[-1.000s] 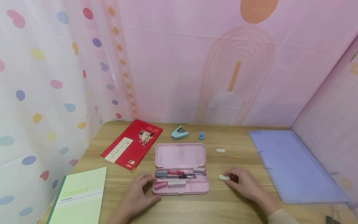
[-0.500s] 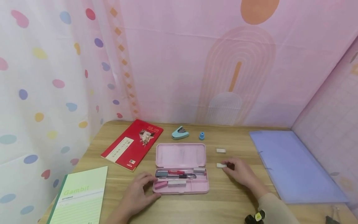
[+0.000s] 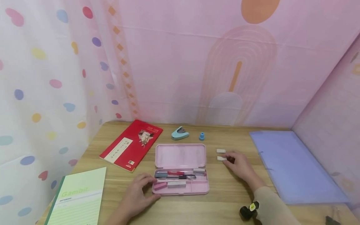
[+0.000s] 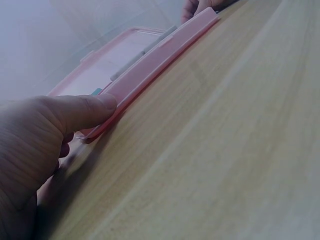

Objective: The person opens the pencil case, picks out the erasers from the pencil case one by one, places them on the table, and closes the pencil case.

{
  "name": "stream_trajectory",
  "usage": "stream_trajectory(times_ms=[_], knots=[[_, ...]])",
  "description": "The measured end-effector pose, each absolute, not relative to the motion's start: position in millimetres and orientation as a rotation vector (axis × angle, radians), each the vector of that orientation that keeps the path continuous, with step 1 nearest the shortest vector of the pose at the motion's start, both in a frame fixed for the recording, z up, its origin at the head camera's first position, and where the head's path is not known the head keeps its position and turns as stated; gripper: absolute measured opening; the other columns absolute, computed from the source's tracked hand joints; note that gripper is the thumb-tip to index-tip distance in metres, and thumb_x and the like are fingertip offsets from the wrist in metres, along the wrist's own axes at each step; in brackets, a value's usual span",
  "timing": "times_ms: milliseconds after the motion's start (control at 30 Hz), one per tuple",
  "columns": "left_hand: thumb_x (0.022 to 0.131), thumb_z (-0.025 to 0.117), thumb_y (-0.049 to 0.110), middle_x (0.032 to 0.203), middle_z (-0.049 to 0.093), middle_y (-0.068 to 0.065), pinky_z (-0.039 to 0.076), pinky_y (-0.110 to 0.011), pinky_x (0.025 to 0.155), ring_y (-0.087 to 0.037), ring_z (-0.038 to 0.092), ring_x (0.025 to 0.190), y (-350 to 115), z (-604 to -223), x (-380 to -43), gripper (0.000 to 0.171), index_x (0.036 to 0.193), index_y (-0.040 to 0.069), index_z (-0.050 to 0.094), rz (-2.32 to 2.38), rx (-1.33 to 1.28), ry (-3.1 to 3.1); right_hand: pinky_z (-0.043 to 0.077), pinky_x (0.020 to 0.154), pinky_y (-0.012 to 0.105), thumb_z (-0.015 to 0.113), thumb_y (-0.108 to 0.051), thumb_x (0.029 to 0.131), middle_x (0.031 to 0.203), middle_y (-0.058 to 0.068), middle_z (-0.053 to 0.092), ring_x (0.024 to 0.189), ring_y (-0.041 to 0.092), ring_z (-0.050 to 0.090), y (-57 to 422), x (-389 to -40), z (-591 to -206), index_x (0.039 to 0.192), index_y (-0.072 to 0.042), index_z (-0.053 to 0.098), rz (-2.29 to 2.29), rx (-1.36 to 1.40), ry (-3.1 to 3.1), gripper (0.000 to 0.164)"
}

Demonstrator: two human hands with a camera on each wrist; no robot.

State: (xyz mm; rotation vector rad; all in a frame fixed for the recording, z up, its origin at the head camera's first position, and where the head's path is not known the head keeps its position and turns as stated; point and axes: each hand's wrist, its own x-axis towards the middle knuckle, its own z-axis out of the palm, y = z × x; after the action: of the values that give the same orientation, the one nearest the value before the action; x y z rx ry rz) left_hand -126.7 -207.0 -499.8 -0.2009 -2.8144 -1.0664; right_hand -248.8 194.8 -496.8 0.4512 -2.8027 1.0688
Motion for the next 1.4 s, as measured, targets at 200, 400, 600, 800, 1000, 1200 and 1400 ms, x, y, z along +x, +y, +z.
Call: stream_trajectory(times_ms=[200,400,600,800,1000,1200,1400], knots=[[0.065,0.09,0.034,0.105,0.056,0.018,0.052,-0.029,0.088,-0.002,0.051,0.099,-208.2,-494.8,-126.0,0.045,0.104,0.03,0.069,-1.045,-0.181,-2.84,0.047,0.07,0.03,0.073,-0.014,0.086,0.098,-0.003,0.061,0.082,0.013,0.052,192.9,-250.5,-496.3,0.103,-0.018,0.073,1.086,0.435,-2.808,0.018],[0.066,0.088,0.036,0.104,0.056,0.016,0.052,-0.03,0.087,-0.003,0.051,0.098,-207.4,-490.9,-125.6,0.044,0.105,0.029,0.069,-1.049,-0.185,-2.858,0.047,0.071,0.03,0.073,-0.014,0.087,0.1,-0.002,0.062,0.082,0.013,0.053,193.9,-249.6,-494.2,0.105,-0.017,0.073,1.087,0.435,-2.817,0.018],[0.066,0.089,0.035,0.105,0.056,0.016,0.052,-0.03,0.088,-0.003,0.051,0.099,-207.5,-492.7,-125.5,0.045,0.106,0.029,0.069,-1.063,-0.188,-2.847,0.047,0.071,0.03,0.072,-0.014,0.087,0.1,-0.002,0.062,0.083,0.013,0.052,194.5,-251.0,-494.3,0.105,-0.017,0.073,1.082,0.433,-2.818,0.019],[0.066,0.089,0.035,0.104,0.056,0.016,0.052,-0.029,0.087,-0.003,0.051,0.098,-208.0,-494.5,-125.4,0.045,0.106,0.028,0.069,-1.059,-0.203,-2.833,0.047,0.07,0.03,0.073,-0.016,0.087,0.1,-0.002,0.062,0.082,0.013,0.052,195.2,-252.5,-495.5,0.105,-0.017,0.073,1.068,0.426,-2.827,0.019],[0.066,0.089,0.034,0.104,0.056,0.017,0.052,-0.029,0.088,-0.002,0.051,0.098,-208.0,-493.8,-125.0,0.045,0.106,0.028,0.069,-1.058,-0.211,-2.829,0.046,0.069,0.029,0.073,-0.015,0.087,0.098,-0.003,0.061,0.081,0.013,0.052,194.5,-253.5,-495.4,0.105,-0.018,0.073,1.067,0.417,-2.833,0.018],[0.066,0.088,0.035,0.105,0.056,0.017,0.052,-0.029,0.088,-0.003,0.05,0.098,-208.4,-493.4,-125.1,0.045,0.106,0.028,0.069,-1.061,-0.216,-2.827,0.047,0.069,0.029,0.073,-0.016,0.087,0.097,-0.003,0.061,0.081,0.014,0.052,193.9,-252.8,-493.9,0.104,-0.018,0.073,1.065,0.405,-2.829,0.018],[0.067,0.088,0.035,0.105,0.056,0.016,0.052,-0.029,0.087,-0.003,0.051,0.098,-208.1,-494.1,-125.1,0.044,0.106,0.028,0.069,-1.071,-0.211,-2.83,0.047,0.07,0.031,0.072,-0.018,0.087,0.097,-0.003,0.061,0.081,0.015,0.052,194.1,-252.5,-494.5,0.105,-0.019,0.072,1.054,0.408,-2.835,0.018]])
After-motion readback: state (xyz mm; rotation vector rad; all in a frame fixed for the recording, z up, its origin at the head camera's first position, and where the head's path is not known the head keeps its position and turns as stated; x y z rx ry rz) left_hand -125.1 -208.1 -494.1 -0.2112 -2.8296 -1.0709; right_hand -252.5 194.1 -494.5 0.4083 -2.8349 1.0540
